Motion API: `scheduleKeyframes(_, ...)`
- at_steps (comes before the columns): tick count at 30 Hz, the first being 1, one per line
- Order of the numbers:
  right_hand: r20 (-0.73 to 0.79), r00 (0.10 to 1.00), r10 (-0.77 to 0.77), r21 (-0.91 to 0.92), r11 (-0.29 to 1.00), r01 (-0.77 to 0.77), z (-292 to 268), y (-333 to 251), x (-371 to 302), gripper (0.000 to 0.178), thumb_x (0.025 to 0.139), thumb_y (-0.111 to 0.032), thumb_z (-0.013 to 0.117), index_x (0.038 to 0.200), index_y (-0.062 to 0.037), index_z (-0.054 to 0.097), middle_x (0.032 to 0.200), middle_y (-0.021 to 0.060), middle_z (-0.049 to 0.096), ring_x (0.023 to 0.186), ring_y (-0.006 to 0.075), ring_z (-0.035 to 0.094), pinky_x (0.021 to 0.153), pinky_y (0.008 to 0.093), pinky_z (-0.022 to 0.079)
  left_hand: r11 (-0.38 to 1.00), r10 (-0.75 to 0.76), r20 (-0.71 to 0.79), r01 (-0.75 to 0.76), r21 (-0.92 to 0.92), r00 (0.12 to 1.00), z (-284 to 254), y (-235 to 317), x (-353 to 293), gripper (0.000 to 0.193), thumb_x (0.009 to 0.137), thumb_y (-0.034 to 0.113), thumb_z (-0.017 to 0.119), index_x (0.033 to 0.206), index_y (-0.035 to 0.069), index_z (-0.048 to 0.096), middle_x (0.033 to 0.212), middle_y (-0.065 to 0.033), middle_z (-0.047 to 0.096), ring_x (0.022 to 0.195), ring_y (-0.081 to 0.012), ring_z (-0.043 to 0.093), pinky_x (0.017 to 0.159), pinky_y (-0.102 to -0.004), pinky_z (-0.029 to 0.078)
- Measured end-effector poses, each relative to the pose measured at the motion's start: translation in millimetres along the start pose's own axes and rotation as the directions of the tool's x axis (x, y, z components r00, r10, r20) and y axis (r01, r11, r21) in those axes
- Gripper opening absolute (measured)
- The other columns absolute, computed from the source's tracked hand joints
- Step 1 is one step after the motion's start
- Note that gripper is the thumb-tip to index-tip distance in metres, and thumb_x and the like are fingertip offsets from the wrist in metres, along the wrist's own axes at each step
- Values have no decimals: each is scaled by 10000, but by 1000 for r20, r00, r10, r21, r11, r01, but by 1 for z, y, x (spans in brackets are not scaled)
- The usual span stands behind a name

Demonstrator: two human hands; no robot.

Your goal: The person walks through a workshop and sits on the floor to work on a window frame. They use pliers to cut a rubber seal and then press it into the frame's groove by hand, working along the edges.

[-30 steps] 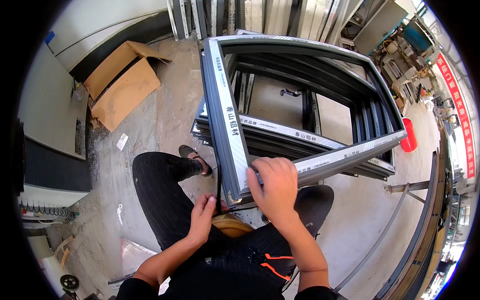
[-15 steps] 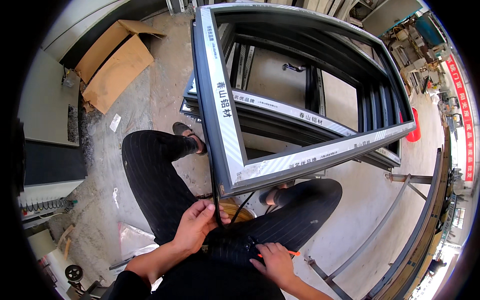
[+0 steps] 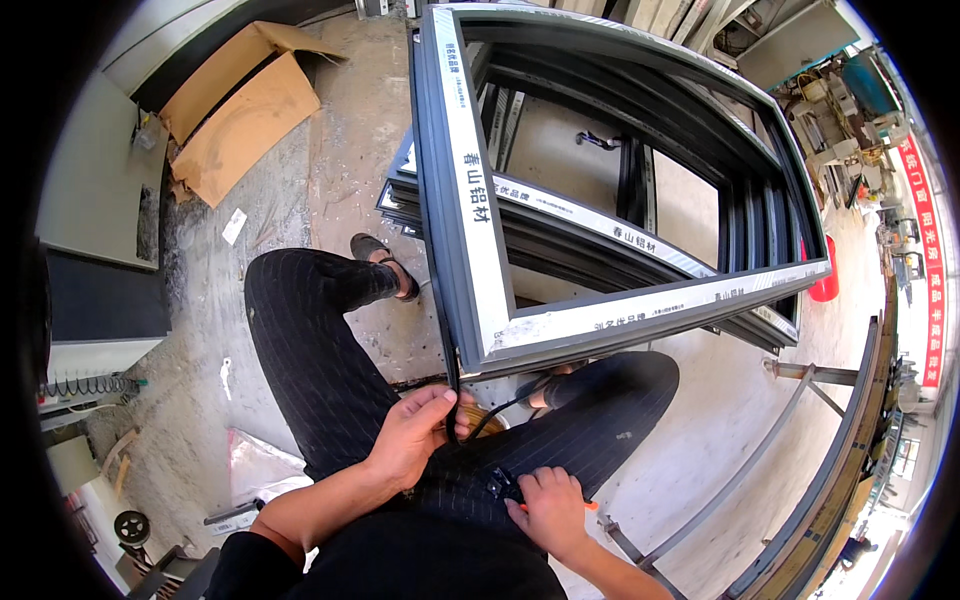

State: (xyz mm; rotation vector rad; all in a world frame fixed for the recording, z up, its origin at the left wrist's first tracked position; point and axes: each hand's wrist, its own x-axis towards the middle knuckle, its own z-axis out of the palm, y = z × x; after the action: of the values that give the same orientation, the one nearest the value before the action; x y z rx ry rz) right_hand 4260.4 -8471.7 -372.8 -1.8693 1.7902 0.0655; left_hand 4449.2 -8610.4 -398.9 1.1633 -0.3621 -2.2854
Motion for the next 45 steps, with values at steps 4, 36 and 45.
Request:
scheduleKeyframes(4,-121,991,53,213,977,-26,-5,11,1,337,686,-247,770,909,-28,646,864,129,581,837,311,558,704,388,467,1000,12,12,-12,-25,1000,-1,-3,1,256,963,260,563,1079,42,632,828,4,620,748,-66,560,679,-199,421)
scheduleKeyframes(36,462,884,76,881,-156,-447,-16,-17,49,581,852,-70,518,1407,-16,359,1128,133,581,1042,192,564,979,327,421,965,235,-17,-231,125,972,-16,4,-4,145,951,162,563,934,24,604,849,-15,606,790,-91,550,745,-245,446)
scheduleKeyframes(45,348,935,-64,729,646,-227,-47,-40,78,476,897,-195,636,1280,14,445,965,105,603,907,194,581,850,284,449,641,488,122,-449,622,865,-43,42,-12,163,875,142,614,861,-21,618,732,-60,592,710,-150,560,636,-293,432)
